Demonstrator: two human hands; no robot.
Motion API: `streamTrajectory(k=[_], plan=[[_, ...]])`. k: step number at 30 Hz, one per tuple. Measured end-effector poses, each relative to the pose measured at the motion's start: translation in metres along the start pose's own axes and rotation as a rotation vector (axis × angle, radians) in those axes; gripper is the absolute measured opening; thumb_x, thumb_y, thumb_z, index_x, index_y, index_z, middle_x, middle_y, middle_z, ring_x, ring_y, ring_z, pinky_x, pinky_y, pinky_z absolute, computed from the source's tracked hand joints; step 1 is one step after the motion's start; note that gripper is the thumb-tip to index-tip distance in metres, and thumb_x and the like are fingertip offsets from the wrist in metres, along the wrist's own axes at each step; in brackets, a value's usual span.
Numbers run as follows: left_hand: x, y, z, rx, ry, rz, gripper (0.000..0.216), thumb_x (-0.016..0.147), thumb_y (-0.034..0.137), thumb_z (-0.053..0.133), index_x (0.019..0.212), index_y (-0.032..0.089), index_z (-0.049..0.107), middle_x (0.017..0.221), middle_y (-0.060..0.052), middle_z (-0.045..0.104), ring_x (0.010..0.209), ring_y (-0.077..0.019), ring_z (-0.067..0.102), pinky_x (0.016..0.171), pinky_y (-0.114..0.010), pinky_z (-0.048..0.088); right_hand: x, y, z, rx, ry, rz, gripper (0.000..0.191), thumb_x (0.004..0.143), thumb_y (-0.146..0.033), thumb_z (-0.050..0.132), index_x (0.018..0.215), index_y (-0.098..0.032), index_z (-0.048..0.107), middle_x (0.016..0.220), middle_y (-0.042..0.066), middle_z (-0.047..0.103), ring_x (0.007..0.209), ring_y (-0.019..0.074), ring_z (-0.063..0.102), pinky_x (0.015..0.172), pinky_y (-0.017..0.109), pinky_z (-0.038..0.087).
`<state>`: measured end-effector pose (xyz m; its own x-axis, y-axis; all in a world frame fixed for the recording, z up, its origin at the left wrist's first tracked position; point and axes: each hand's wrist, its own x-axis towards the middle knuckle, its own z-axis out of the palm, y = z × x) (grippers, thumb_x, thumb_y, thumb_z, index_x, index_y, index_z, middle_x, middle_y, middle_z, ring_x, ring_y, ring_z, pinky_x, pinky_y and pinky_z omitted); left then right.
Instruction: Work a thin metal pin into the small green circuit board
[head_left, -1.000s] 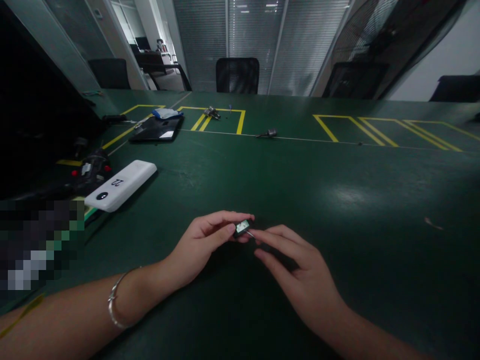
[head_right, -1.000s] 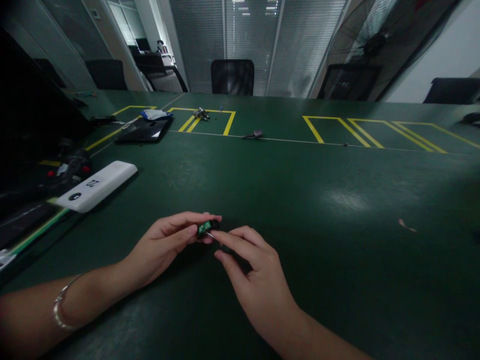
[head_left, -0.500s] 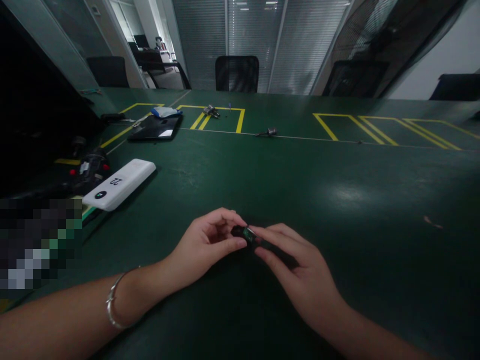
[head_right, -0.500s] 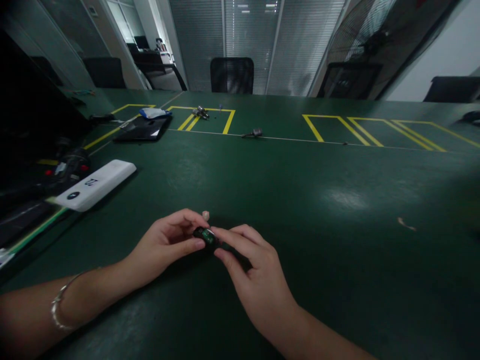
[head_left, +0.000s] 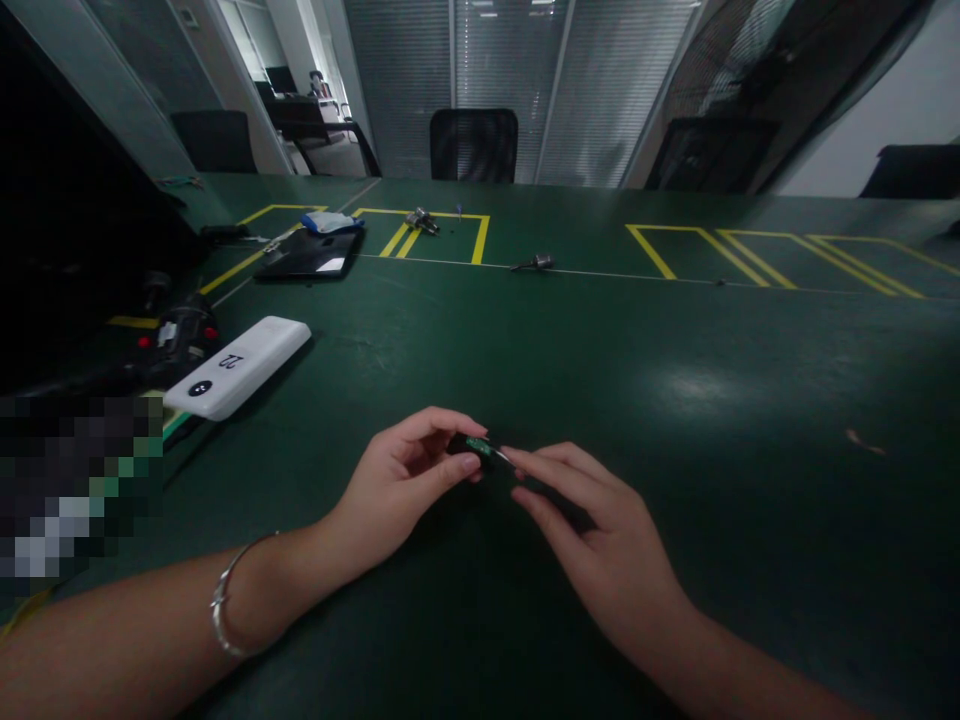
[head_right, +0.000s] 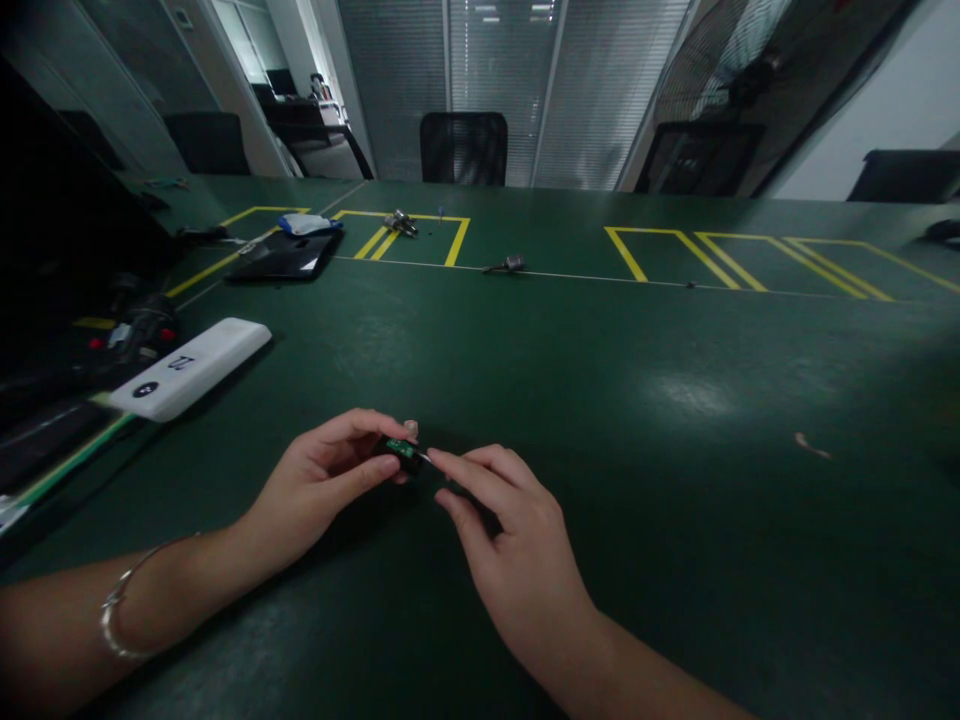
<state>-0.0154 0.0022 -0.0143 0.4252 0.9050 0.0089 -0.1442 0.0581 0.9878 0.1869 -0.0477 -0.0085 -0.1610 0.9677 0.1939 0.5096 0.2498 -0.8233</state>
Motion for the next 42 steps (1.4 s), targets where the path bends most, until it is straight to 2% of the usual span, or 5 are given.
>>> streamTrajectory(k=[16, 21, 28, 37, 42], plan=[[-0.0026, 0.0024, 0.0027, 0.154, 0.009, 0.118, 0.02, 0.089, 0.013, 0.064, 0.107, 0.02, 0.069, 0.109, -0.006, 0.066, 0.096, -0.0156, 0.065, 0.081, -0.023, 0.055, 0.0, 0.0001, -0.0003, -0.025, -0.024, 0.002, 0.034, 0.091, -0.015, 0.056, 0.119, -0.03, 0.067, 0.102, 0.002, 0.066, 0.092, 0.0168, 0.063, 0.076, 0.031, 0.053], [0.0004, 0.0037, 0.0032, 0.047, -0.05, 0.081, 0.018, 0.088, 0.011, 0.065, 0.103, 0.018, 0.071, 0.104, -0.005, 0.067, 0.086, -0.0134, 0.067, 0.077, -0.023, 0.058, 0.0007, 0.0, -0.0004, 0.006, -0.011, 0.007, 0.032, 0.091, -0.016, 0.057, 0.118, -0.03, 0.067, 0.102, 0.002, 0.066, 0.093, 0.0171, 0.063, 0.077, 0.031, 0.053], [0.0021, 0.0054, 0.0065, -0.097, -0.012, -0.014, 0.014, 0.082, 0.011, 0.07, 0.096, 0.015, 0.072, 0.096, -0.004, 0.072, 0.079, -0.0136, 0.07, 0.074, -0.025, 0.06, 0.0013, -0.0009, 0.0001, 0.022, 0.0, 0.01, 0.033, 0.091, -0.016, 0.058, 0.117, -0.032, 0.068, 0.101, 0.001, 0.067, 0.092, 0.0171, 0.065, 0.078, 0.03, 0.053], [0.001, 0.0047, 0.0062, -0.071, 0.019, -0.016, 0.014, 0.083, 0.011, 0.07, 0.097, 0.015, 0.071, 0.098, -0.005, 0.072, 0.078, -0.0124, 0.069, 0.074, -0.023, 0.058, 0.0003, -0.0011, 0.0, 0.015, -0.008, -0.008, 0.033, 0.091, -0.015, 0.058, 0.118, -0.031, 0.068, 0.101, 0.002, 0.066, 0.092, 0.0165, 0.064, 0.078, 0.03, 0.053], [0.0015, 0.003, 0.0037, -0.018, -0.035, -0.008, 0.016, 0.085, 0.012, 0.068, 0.1, 0.016, 0.071, 0.101, -0.005, 0.07, 0.086, -0.0131, 0.067, 0.076, -0.022, 0.056, 0.0001, -0.0005, 0.0004, -0.008, -0.013, -0.021, 0.033, 0.09, -0.014, 0.058, 0.116, -0.03, 0.068, 0.1, 0.003, 0.067, 0.092, 0.0176, 0.064, 0.077, 0.032, 0.054]])
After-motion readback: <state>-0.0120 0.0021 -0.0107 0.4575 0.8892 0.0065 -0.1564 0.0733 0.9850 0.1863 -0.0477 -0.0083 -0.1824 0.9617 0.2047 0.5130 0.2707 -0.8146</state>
